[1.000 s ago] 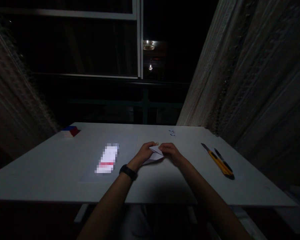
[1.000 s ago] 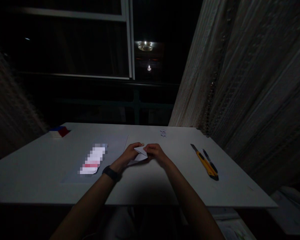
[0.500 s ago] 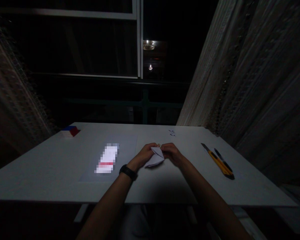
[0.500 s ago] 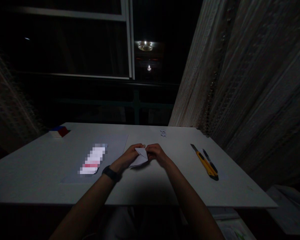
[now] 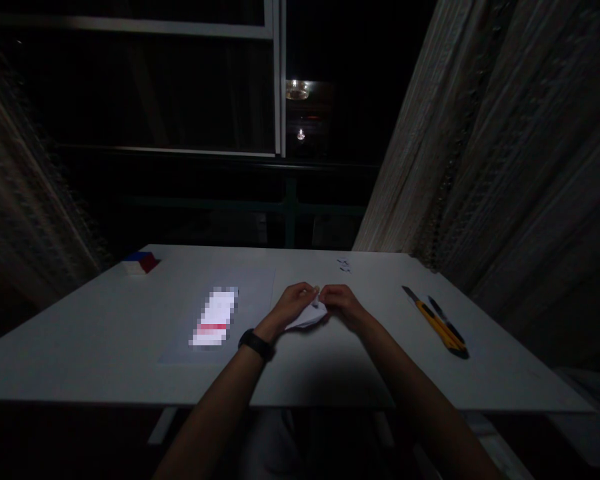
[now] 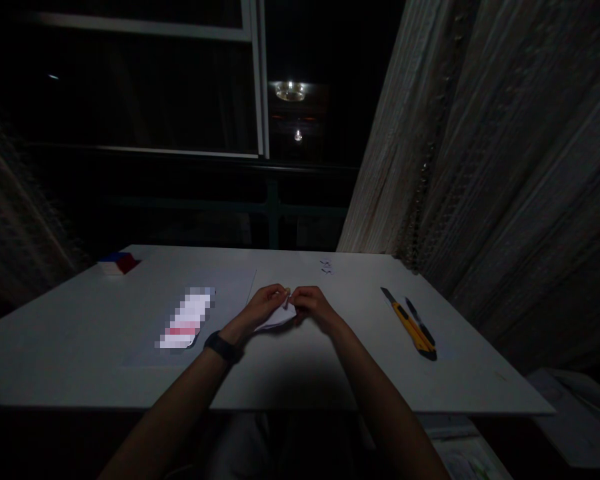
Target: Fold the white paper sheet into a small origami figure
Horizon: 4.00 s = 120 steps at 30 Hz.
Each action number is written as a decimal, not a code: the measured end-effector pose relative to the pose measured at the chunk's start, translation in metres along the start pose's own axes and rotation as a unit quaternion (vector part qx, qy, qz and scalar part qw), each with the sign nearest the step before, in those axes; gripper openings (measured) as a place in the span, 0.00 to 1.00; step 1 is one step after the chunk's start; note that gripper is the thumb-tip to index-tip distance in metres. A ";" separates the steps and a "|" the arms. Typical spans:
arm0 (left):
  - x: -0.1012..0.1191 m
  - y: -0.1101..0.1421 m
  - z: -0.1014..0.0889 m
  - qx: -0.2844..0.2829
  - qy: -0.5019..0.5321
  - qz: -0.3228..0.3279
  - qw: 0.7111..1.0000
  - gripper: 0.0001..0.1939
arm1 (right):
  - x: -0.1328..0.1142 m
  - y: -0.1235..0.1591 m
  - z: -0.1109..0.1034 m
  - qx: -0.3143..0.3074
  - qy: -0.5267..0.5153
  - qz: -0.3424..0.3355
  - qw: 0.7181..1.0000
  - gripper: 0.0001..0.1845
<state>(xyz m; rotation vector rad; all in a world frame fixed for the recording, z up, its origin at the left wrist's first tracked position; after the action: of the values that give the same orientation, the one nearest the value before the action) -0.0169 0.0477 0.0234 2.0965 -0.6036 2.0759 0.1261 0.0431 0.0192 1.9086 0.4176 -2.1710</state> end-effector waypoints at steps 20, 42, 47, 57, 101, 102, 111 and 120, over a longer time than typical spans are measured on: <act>0.000 -0.003 -0.009 0.179 -0.070 0.013 0.981 0.16 | 0.002 -0.005 -0.005 0.074 0.049 -0.008 0.996 0.16; -0.002 -0.004 -0.009 0.150 -0.030 0.027 0.988 0.15 | 0.001 -0.009 -0.011 0.159 0.073 -0.059 0.983 0.18; -0.001 -0.003 -0.009 0.160 -0.040 -0.007 0.986 0.18 | -0.003 -0.005 -0.008 0.116 0.098 -0.089 0.984 0.17; 0.002 0.001 -0.009 0.195 -0.010 -0.043 0.980 0.17 | 0.002 -0.006 -0.008 0.110 0.112 -0.043 0.987 0.17; -0.001 0.003 0.001 0.038 -0.056 0.008 0.998 0.25 | 0.004 -0.008 0.004 0.217 0.058 -0.064 0.972 0.13; 0.000 0.003 0.001 0.037 -0.058 0.017 0.997 0.23 | 0.004 -0.009 0.003 0.225 0.047 -0.055 0.972 0.14; -0.007 -0.004 -0.008 0.106 -0.092 0.032 0.990 0.16 | 0.005 -0.010 -0.005 0.233 0.040 -0.057 0.970 0.16; -0.010 -0.006 -0.013 0.143 -0.092 0.021 0.985 0.17 | 0.019 -0.016 -0.012 0.207 0.179 -0.052 0.960 0.17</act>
<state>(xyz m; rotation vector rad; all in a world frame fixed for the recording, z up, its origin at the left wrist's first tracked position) -0.0262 0.0601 0.0150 2.4734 -0.3922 2.1166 0.1293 0.0629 0.0000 2.5781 0.1246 -2.0996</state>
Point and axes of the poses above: each hand's wrist, its own y-axis away from the middle knuckle, its own z-axis out of the palm, x = y × z, the point moved 2 cm from there along -y, towards the middle knuckle
